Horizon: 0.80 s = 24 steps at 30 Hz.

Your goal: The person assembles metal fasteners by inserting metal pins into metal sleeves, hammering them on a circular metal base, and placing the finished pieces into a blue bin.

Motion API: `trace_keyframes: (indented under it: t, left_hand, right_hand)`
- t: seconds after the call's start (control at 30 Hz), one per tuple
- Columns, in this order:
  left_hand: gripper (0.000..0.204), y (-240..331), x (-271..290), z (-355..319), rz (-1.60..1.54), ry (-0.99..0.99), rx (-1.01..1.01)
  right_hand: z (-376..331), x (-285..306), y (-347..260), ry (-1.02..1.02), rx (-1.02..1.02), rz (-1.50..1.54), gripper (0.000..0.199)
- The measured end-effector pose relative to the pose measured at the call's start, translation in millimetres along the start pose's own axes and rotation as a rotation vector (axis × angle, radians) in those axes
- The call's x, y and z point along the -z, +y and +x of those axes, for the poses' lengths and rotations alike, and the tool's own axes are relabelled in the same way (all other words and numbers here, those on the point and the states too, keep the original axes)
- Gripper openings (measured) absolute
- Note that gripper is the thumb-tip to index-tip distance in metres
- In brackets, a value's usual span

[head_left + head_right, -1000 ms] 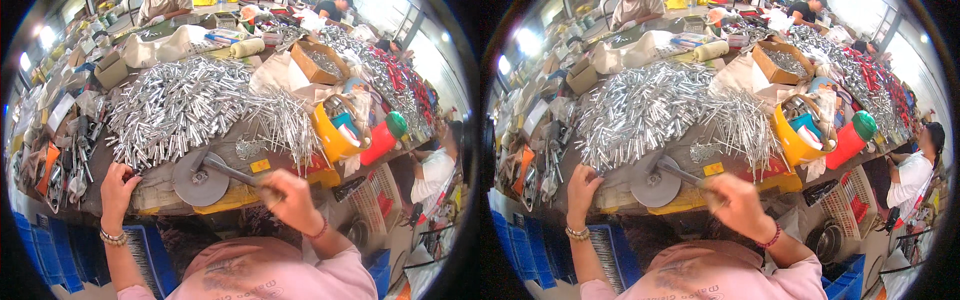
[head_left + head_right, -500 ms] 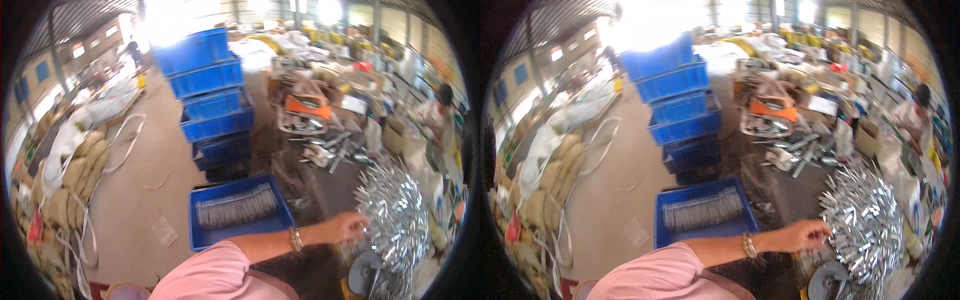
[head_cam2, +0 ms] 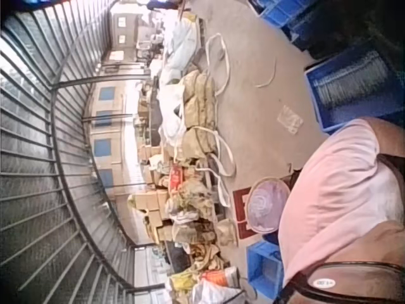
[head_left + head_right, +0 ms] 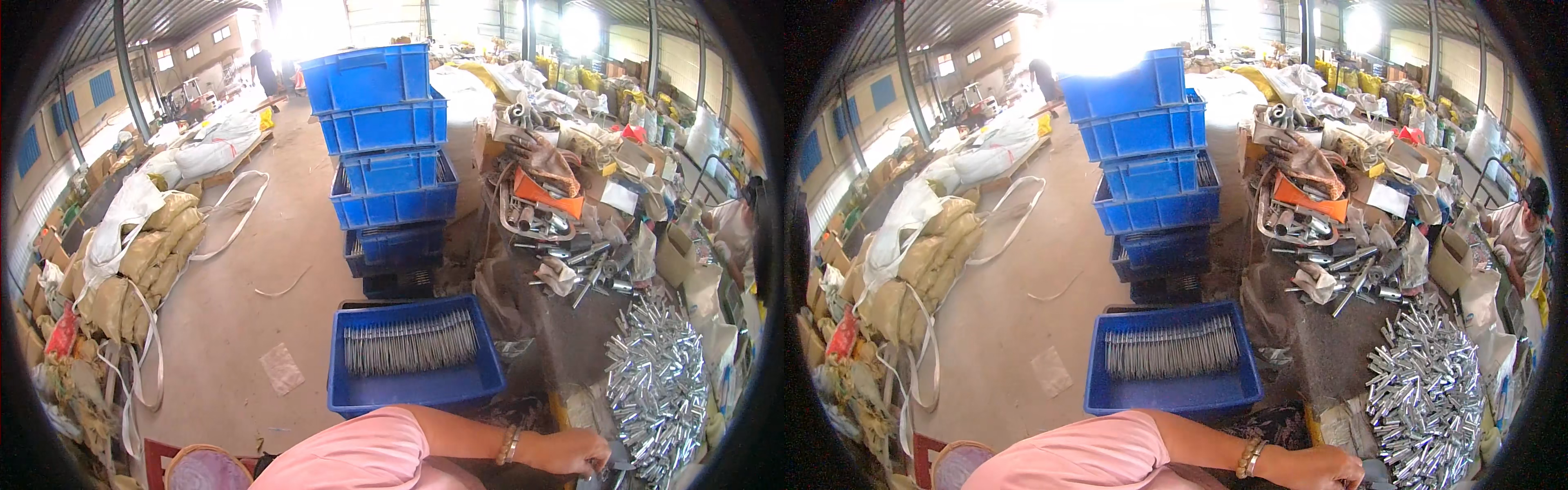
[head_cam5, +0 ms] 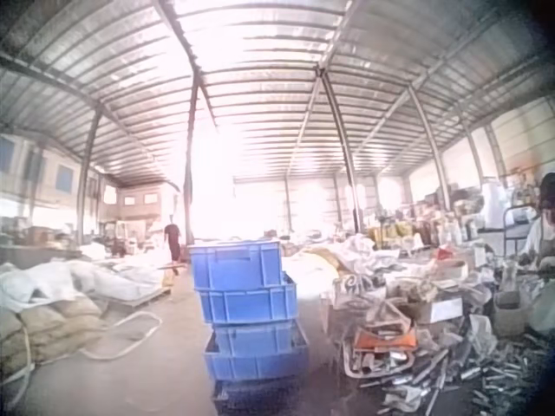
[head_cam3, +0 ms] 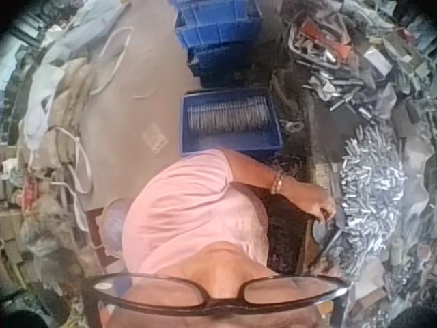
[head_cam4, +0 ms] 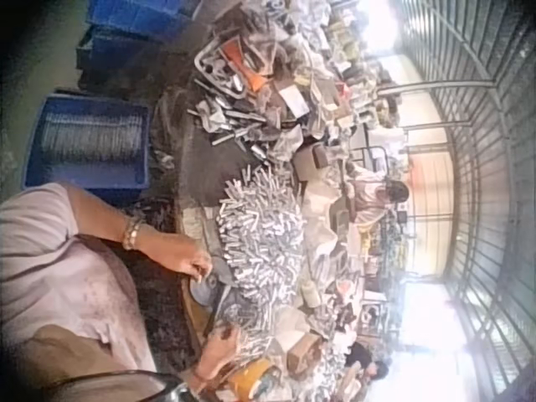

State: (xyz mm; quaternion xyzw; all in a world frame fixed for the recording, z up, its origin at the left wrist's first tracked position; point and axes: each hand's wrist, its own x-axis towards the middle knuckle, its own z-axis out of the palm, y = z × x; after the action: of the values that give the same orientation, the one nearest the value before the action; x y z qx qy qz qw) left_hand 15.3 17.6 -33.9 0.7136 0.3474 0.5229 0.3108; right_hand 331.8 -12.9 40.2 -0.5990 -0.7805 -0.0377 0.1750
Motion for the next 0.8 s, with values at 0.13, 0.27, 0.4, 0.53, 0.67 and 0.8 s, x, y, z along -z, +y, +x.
trace_keyframes:
  t: [0.13,0.27,0.4,0.53,0.67,0.8]
  left_hand:
    - [0.02,-8,-9,-3,0.185,-0.062,-0.048]
    - [0.019,1,-9,-3,0.309,-0.081,-0.039]
    - [0.018,6,-9,-3,0.365,-0.014,-0.093]
    - [0.018,3,-6,-2,0.371,-0.018,-0.074]
    - [0.017,6,-5,-3,0.346,-0.009,-0.058]
    - [0.015,10,-10,-5,0.351,-0.023,-0.064]
  right_hand:
    - [-3,9,-49,-0.11,0.148,0.052,0.031]
    - [5,7,-80,-0.119,0.271,0.253,0.025]
    - [12,-1,-98,-0.157,0.265,0.247,0.024]
    - [17,-2,-101,-0.162,0.274,0.225,0.023]
    - [13,-5,-89,-0.129,0.305,0.187,0.022]
    - [9,-1,-85,-0.154,0.293,0.21,0.022]
